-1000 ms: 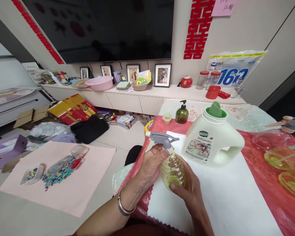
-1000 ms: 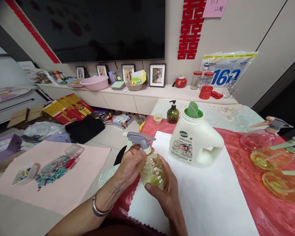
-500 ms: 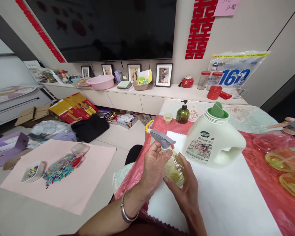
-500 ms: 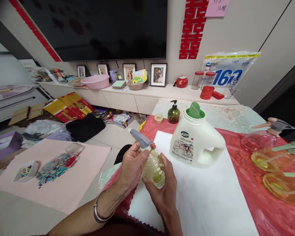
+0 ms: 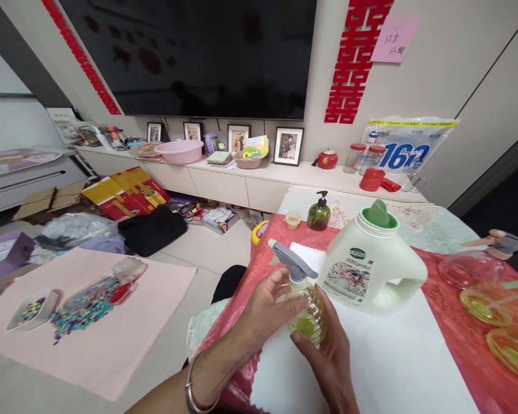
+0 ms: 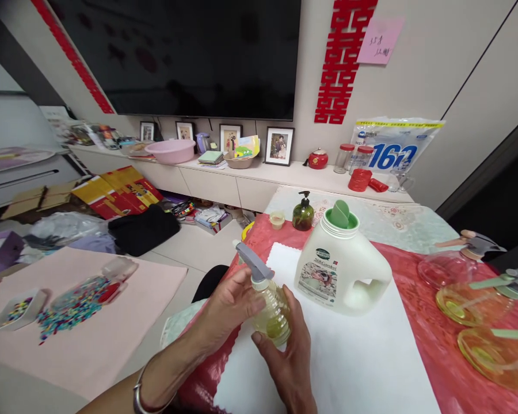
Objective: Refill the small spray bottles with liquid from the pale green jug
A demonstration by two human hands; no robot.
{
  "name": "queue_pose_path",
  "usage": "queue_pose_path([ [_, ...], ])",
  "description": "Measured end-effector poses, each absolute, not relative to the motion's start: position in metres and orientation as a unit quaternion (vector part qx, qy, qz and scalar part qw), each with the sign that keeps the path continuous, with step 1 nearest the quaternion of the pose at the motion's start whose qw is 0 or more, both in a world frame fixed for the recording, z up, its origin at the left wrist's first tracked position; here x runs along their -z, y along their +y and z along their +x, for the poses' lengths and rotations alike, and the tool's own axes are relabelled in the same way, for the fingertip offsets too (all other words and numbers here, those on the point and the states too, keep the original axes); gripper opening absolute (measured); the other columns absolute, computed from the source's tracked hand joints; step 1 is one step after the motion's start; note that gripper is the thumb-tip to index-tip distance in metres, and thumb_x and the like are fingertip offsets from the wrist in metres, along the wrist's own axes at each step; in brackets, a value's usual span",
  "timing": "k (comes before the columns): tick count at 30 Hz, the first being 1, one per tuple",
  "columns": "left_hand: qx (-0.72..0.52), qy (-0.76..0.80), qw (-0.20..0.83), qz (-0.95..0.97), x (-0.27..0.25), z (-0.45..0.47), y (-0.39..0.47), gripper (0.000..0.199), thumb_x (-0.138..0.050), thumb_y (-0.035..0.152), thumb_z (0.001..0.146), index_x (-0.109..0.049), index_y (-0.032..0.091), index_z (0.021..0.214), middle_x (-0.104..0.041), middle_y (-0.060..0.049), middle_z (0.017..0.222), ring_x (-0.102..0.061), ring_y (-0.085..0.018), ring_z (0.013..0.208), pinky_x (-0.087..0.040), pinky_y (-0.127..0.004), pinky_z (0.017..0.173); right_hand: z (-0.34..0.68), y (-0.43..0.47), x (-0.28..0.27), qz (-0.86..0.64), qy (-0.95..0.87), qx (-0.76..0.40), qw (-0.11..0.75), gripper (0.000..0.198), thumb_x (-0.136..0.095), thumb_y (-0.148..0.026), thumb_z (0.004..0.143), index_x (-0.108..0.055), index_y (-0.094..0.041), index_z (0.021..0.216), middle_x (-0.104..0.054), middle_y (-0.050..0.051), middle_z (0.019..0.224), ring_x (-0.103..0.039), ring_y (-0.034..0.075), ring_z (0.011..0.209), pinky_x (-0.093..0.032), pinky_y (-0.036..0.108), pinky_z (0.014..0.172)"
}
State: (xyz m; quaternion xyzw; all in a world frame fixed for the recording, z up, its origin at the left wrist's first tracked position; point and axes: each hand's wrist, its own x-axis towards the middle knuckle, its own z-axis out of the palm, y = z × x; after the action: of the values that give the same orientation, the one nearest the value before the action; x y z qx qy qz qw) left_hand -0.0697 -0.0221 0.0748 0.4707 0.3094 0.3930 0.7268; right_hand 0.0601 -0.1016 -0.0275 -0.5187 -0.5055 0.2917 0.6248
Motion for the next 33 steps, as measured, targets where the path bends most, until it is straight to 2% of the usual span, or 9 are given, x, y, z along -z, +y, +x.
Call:
queue_pose_path([
  [3, -0.332, 0.314, 0.726, 0.514, -0.068, -0.077, -0.021, 0.053, -0.087, 0.03, 0.07, -0.067, 0.024, 0.118, -0.073, -0.007, 0.108, -0.066, -0.024, 0.109, -0.051, -0.034, 0.09, 0.058, -0.099, 0.027, -0.529, -0.512, -0.285, 0.615, 0.077, -0.075, -0.051, 0.096, -0.038, -0.023, 0.158, -0.04, 0.008, 0.15, -0.041, 0.029, 0.139, -0.044, 0.039, 0.114],
  [7, -0.342, 0.298, 0.717, 0.53, -0.07, -0.082, -0.004, 0.052, -0.085, 0.027, 0.072, -0.065, 0.022, 0.12, -0.073, -0.004, 0.099, -0.069, -0.02, 0.093, -0.052, -0.03, 0.082, 0.063, -0.098, 0.026, -0.544, -0.552, -0.248, 0.582, 0.081, -0.072, -0.054, 0.097, -0.031, -0.024, 0.161, -0.033, 0.009, 0.154, -0.035, 0.03, 0.142, -0.043, 0.041, 0.114],
  [9, -0.381, 0.309, 0.669, 0.558, -0.075, -0.082, 0.014, 0.052, -0.084, 0.026, 0.072, -0.065, 0.022, 0.121, -0.073, -0.004, 0.102, -0.069, -0.02, 0.092, -0.052, -0.03, 0.081, 0.069, -0.099, 0.028, -0.562, -0.533, -0.215, 0.595, 0.074, -0.07, -0.053, 0.098, -0.038, -0.024, 0.158, -0.037, 0.011, 0.151, -0.044, 0.029, 0.134, -0.049, 0.038, 0.104],
  [11, -0.426, 0.328, 0.592, 0.601, -0.079, -0.077, 0.038, 0.045, -0.084, 0.027, 0.071, -0.068, 0.021, 0.113, -0.072, -0.004, 0.103, -0.069, -0.021, 0.094, -0.052, -0.031, 0.084, 0.074, -0.102, 0.032, -0.573, -0.497, -0.188, 0.624, 0.057, -0.069, -0.049, 0.1, -0.05, -0.022, 0.146, -0.05, 0.011, 0.138, -0.057, 0.023, 0.113, -0.053, 0.031, 0.089],
  [13, -0.448, 0.336, 0.54, 0.628, -0.081, -0.068, 0.064, 0.046, -0.084, 0.026, 0.07, -0.067, 0.021, 0.113, -0.073, -0.005, 0.106, -0.068, -0.023, 0.098, -0.052, -0.034, 0.09, 0.078, -0.104, 0.038, -0.581, -0.464, -0.177, 0.645, 0.042, -0.068, -0.045, 0.102, -0.058, -0.02, 0.133, -0.059, 0.008, 0.119, -0.06, 0.019, 0.096, -0.053, 0.026, 0.079],
  [16, -0.461, 0.356, 0.472, 0.662, -0.081, -0.042, 0.101, 0.053, -0.082, 0.024, 0.069, -0.063, 0.02, 0.118, -0.073, -0.007, 0.109, -0.069, -0.024, 0.097, -0.052, -0.037, 0.09, 0.078, -0.105, 0.046, -0.587, -0.47, -0.163, 0.638, 0.033, -0.067, -0.044, 0.102, -0.061, -0.017, 0.119, -0.062, 0.005, 0.095, -0.06, 0.015, 0.079, -0.051, 0.022, 0.069],
  [19, -0.433, 0.42, 0.393, 0.694, -0.079, -0.01, 0.126, 0.049, -0.082, 0.026, 0.069, -0.061, 0.021, 0.113, -0.074, -0.005, 0.103, -0.068, -0.024, 0.094, -0.052, -0.037, 0.088, 0.075, -0.104, 0.048, -0.583, -0.513, -0.132, 0.616, 0.028, -0.067, -0.043, 0.102, -0.063, -0.016, 0.109, -0.058, 0.001, 0.08, -0.055, 0.013, 0.065, -0.047, 0.02, 0.059],
  [24, -0.344, 0.456, 0.306, 0.761, -0.071, 0.037, 0.145, 0.047, -0.081, 0.034, 0.075, -0.059, 0.02, 0.114, -0.072, -0.008, 0.112, -0.067, -0.026, 0.102, -0.05, -0.036, 0.087, 0.065, -0.104, 0.041, -0.59, -0.507, -0.118, 0.617, 0.028, -0.064, -0.046, 0.103, -0.063, -0.018, 0.1, -0.054, -0.001, 0.074, -0.047, 0.01, 0.059, -0.042, 0.02, 0.056],
  [33, -0.316, 0.475, 0.285, 0.771, -0.037, 0.077, 0.158, 0.041, -0.08, 0.035, 0.078, -0.058, 0.02, 0.11, -0.07, -0.009, 0.112, -0.065, -0.027, 0.108, -0.049, -0.035, 0.089, 0.057, -0.101, 0.041, -0.608, -0.498, -0.118, 0.607, 0.034, -0.059, -0.051, 0.105, -0.061, -0.019, 0.096, -0.052, -0.001, 0.069, -0.044, 0.011, 0.054, -0.037, 0.023, 0.053],
])
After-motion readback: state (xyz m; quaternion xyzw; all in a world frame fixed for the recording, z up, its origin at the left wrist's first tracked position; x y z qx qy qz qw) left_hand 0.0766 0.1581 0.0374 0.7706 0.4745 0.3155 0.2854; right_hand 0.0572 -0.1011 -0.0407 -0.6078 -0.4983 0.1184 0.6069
